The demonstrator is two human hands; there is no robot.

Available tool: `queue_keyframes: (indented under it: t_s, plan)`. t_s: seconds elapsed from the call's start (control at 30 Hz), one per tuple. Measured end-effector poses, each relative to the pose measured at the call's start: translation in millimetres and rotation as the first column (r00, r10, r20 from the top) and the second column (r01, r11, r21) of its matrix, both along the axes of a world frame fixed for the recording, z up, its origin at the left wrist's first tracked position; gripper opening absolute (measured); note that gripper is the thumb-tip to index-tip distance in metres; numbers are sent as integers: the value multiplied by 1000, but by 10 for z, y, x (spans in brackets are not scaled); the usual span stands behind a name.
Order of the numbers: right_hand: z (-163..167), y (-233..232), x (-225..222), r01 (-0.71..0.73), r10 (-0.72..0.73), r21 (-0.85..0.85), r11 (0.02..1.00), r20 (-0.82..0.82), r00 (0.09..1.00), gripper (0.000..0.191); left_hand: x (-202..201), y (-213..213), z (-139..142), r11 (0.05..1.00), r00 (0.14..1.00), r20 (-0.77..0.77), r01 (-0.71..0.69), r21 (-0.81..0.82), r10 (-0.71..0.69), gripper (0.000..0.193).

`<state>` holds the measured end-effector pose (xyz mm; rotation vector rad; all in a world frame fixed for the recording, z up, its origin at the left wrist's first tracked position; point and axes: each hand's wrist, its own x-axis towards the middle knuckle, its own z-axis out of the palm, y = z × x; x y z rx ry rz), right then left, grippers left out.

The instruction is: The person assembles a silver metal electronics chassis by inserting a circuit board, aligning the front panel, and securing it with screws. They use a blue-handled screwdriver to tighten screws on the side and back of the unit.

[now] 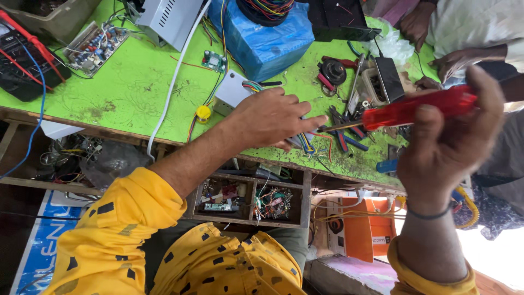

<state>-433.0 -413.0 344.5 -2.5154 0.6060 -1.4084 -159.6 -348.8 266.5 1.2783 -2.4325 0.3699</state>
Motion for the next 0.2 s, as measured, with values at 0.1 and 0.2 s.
queue_keyframes:
  t_s: [0.1, 0.2]
  plan:
    - [-10, 49, 123, 42, -43, -15, 999, -61, 997, 43, -2, 46, 68, 1000, 1000, 26, -14, 15, 13, 91]
    - [-27, 101, 167, 45, -43, 96, 994, -20, 999, 47, 328, 42, 223, 1000, 999, 44, -27, 13, 27, 91]
